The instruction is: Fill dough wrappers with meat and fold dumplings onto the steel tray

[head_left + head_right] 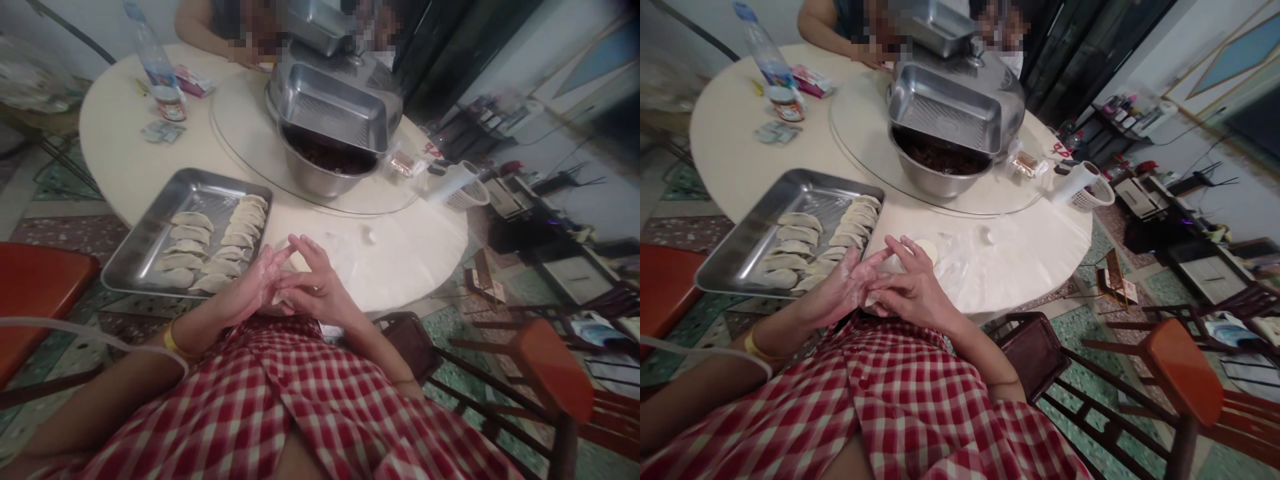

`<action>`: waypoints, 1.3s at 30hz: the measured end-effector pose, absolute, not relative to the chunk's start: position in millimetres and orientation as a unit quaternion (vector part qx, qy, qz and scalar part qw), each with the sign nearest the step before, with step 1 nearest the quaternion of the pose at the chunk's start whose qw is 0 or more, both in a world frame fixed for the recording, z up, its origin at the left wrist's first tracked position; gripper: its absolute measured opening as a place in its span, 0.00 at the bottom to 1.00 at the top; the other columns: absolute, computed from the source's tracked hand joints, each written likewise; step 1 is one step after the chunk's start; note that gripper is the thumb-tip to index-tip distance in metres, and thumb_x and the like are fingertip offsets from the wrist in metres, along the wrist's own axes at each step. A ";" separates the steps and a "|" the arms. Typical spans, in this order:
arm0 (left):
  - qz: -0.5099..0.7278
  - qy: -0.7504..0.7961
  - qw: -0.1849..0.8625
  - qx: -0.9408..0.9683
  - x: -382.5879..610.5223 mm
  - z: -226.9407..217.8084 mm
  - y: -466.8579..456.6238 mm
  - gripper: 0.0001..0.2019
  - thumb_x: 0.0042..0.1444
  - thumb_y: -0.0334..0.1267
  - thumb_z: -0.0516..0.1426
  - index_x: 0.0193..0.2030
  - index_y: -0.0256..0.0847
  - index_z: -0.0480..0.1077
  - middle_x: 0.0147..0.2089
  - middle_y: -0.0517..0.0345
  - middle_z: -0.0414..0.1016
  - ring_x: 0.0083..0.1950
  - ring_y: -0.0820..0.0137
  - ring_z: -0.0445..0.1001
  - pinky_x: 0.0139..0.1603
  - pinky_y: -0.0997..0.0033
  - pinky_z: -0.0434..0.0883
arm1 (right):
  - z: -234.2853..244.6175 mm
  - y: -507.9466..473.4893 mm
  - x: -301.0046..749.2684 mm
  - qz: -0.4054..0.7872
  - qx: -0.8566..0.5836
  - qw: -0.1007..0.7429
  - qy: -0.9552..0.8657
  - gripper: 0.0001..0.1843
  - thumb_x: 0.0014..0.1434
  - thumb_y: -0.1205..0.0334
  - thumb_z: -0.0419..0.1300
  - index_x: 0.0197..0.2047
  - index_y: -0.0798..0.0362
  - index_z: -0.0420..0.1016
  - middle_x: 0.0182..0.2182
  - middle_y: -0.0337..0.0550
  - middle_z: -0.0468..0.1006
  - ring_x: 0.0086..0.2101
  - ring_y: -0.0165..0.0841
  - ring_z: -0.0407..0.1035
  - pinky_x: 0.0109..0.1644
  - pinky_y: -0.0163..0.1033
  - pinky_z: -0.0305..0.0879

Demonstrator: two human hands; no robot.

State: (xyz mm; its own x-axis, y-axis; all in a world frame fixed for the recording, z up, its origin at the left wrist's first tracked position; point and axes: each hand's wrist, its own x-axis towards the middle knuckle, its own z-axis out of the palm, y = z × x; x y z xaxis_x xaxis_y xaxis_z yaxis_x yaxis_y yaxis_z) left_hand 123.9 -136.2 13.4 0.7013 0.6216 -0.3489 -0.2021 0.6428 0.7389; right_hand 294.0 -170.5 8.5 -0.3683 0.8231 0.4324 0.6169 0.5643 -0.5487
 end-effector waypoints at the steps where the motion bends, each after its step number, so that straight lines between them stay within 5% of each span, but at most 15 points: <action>1: 0.241 0.298 0.856 0.348 123.8 12.1 -136.9 0.43 0.49 0.71 0.53 0.68 0.51 0.60 0.38 0.51 0.80 0.31 0.63 0.77 0.29 0.64 0.74 | 8.2 -170.1 292.8 0.150 -0.438 0.348 -0.815 0.07 0.60 0.54 0.63 0.39 0.43 0.83 0.66 0.40 0.64 0.68 0.39 0.53 0.69 0.56 0.54; 4: 0.246 0.288 0.859 0.345 122.7 8.5 -139.0 0.39 0.50 0.69 0.54 0.65 0.51 0.64 0.40 0.50 0.79 0.33 0.62 0.77 0.30 0.64 0.75 | 4.7 -169.9 290.5 0.160 -0.430 0.366 -0.809 0.08 0.60 0.55 0.62 0.38 0.44 0.83 0.66 0.41 0.64 0.67 0.39 0.54 0.69 0.57 0.55; 9: 0.230 0.282 0.858 0.362 108.3 12.3 -136.6 0.29 0.54 0.58 0.59 0.60 0.47 0.68 0.44 0.51 0.79 0.32 0.65 0.78 0.28 0.69 0.74 | 0.5 -170.7 294.0 0.196 -0.459 0.439 -0.747 0.17 0.61 0.53 0.61 0.53 0.44 0.77 0.68 0.45 0.60 0.67 0.42 0.54 0.69 0.59 0.54; 14: 0.225 0.392 0.779 0.434 68.7 31.4 -110.5 0.22 0.49 0.43 0.67 0.51 0.42 0.74 0.46 0.51 0.79 0.29 0.73 0.76 0.27 0.76 0.72 | -2.6 -160.6 300.5 0.243 -0.473 0.521 -0.667 0.14 0.62 0.56 0.59 0.50 0.42 0.78 0.63 0.43 0.68 0.63 0.40 0.62 0.67 0.55 0.57; 20: 0.273 0.525 0.583 0.556 21.5 42.8 -27.7 0.16 0.48 0.44 0.65 0.43 0.40 0.76 0.35 0.55 0.79 0.33 0.70 0.77 0.35 0.71 0.76 | -22.8 -134.2 308.2 0.274 -0.523 0.566 -0.576 0.11 0.60 0.54 0.61 0.44 0.43 0.81 0.59 0.44 0.74 0.60 0.41 0.67 0.66 0.55 0.60; 24: 0.170 0.539 0.471 0.678 8.3 25.8 25.3 0.20 0.52 0.49 0.58 0.46 0.38 0.75 0.33 0.54 0.78 0.33 0.66 0.77 0.38 0.65 0.76 | -34.4 -123.0 316.1 0.283 -0.540 0.602 -0.515 0.11 0.59 0.53 0.62 0.43 0.44 0.82 0.58 0.44 0.75 0.59 0.41 0.68 0.65 0.54 0.62; 34: -0.011 0.464 0.402 0.790 5.5 11.7 72.7 0.21 0.55 0.53 0.54 0.46 0.41 0.76 0.27 0.59 0.75 0.24 0.71 0.69 0.25 0.73 0.65 | -37.4 -122.0 325.9 0.279 -0.541 0.637 -0.473 0.10 0.60 0.54 0.62 0.43 0.42 0.82 0.56 0.42 0.77 0.58 0.41 0.69 0.63 0.54 0.64; 39: -0.021 0.419 0.379 0.824 3.4 5.6 78.4 0.22 0.57 0.54 0.53 0.47 0.41 0.76 0.40 0.56 0.80 0.38 0.67 0.75 0.40 0.71 0.71 | -37.3 -122.6 325.8 0.281 -0.555 0.629 -0.466 0.10 0.60 0.54 0.62 0.42 0.42 0.82 0.56 0.42 0.77 0.58 0.41 0.69 0.63 0.54 0.65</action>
State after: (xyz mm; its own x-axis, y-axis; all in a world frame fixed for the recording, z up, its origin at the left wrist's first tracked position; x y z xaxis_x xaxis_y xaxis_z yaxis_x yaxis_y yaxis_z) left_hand 3.4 78.4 5.6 0.6474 0.6758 -0.3523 0.7072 -0.3604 0.6083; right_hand 325.8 -122.6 -37.3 0.4082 0.8707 0.2744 0.1631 0.2262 -0.9603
